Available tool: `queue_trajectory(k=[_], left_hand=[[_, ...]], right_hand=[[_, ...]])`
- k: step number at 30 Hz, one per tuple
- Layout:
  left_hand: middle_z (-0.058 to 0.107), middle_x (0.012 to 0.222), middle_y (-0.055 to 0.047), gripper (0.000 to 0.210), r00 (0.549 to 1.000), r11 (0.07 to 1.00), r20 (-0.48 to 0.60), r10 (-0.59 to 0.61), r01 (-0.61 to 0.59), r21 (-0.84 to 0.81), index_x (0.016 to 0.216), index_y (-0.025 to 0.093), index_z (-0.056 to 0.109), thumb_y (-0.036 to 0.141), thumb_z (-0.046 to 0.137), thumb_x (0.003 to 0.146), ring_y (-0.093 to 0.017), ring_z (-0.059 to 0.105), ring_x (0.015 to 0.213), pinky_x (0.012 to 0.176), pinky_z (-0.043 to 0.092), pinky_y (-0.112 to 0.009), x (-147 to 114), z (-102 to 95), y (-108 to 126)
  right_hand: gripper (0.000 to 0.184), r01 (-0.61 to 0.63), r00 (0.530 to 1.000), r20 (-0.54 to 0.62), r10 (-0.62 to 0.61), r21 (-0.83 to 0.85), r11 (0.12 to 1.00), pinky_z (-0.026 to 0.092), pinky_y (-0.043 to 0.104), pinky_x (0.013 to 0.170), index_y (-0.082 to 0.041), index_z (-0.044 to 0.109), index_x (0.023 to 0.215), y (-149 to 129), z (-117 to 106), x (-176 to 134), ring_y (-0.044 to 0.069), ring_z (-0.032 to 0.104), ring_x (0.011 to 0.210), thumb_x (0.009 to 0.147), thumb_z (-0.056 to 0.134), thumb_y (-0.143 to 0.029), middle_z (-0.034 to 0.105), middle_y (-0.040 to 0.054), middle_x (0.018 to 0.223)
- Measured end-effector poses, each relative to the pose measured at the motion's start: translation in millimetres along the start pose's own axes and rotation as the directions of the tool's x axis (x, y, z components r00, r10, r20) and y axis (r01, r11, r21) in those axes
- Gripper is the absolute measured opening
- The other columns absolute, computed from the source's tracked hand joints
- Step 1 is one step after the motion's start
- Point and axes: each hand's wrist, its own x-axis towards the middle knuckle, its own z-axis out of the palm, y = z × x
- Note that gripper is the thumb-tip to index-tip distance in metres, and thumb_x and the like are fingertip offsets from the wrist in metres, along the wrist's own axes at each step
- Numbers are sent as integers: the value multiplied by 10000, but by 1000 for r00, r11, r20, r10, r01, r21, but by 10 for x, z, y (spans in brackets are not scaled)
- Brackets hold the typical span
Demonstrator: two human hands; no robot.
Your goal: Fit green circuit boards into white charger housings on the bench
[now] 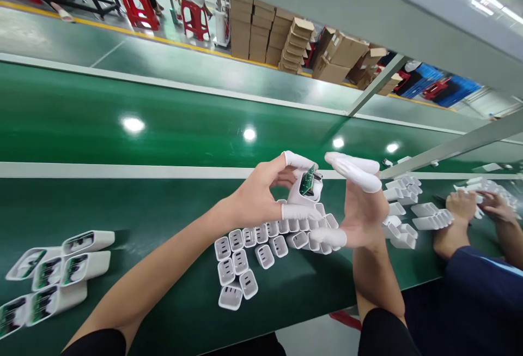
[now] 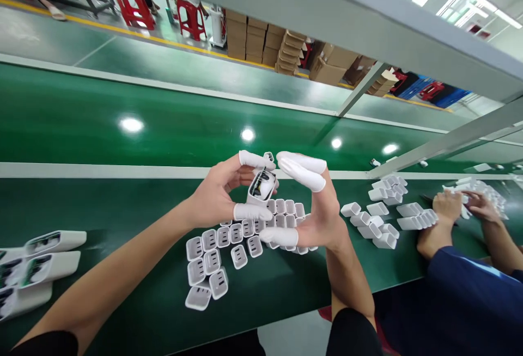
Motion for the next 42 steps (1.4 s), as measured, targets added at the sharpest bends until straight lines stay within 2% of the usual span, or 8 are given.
queue_trajectory(k=[5,9,14,18,21,30,35,42], left_hand=[[825,1194,-82,844,997,984,26,-74,77,-163,1410,276,710,363,1130,683,-191,805,867,793,676,-327,-252,223,167],[827,1070,-56,856,997,979,41,-60,67,-194,1425,271,697,373,1126,691,-191,795,853,774,641,-304,-489,352,255],[842,1192,-103,838,998,970,20,-64,67,-234,1444,261,666,390,1100,739,-223,827,957,856,674,-333,-951,390,448],[793,1378,-118,859,985,999,-166,35,-39,-23,1502,298,646,352,1083,764,-261,817,1195,1077,680,-399,-1537,350,555],[788,1383,-117,936,958,990,-260,122,-99,99,1582,325,601,341,1075,776,-266,826,1188,1074,702,-417,-2021,304,581],[826,1277,-121,756,835,997,-549,35,10,78,1500,277,689,456,1027,848,-257,849,1147,1011,741,-368,-3173,-6,506],[814,1280,-100,677,778,969,-591,212,-89,230,1498,287,697,331,998,894,-238,860,1106,959,745,-324,-3456,-227,585],[780,1125,-54,772,773,855,-478,417,-155,496,1544,315,625,110,955,877,-172,793,904,779,684,-283,-3602,-502,778]], right_hand=[[1278,32,991,137,-11,-150,988,585,726,1254,-338,430,1789,-470,-120,-7,471,613,1538,714,1092,-543,620,165,1684],[1096,135,972,220,-76,-263,955,664,670,1130,-366,471,1759,-885,-110,5,445,683,1459,819,1032,-410,690,159,1593],[906,137,974,214,-79,-270,953,690,593,984,-358,548,1707,-1368,80,-31,395,755,1280,891,938,-312,779,136,1384],[828,145,981,165,-106,-245,959,666,582,987,-343,616,1657,-1645,406,-175,375,756,1219,893,917,-240,802,113,1280],[812,108,980,185,-74,-175,979,660,579,973,-370,627,1642,-1793,730,-299,370,757,1198,893,910,-233,801,102,1275],[788,-94,965,254,68,91,991,669,531,947,-337,652,1582,-2027,1717,-458,335,760,1167,858,953,-259,789,112,1336],[710,-6,973,230,-32,162,987,676,516,862,-315,675,1542,-2079,2145,-450,314,768,1073,890,940,-215,827,102,1222],[728,42,965,248,-84,168,985,681,558,906,-295,664,1584,-2115,2454,-410,317,783,1052,914,939,-223,846,110,1223]])
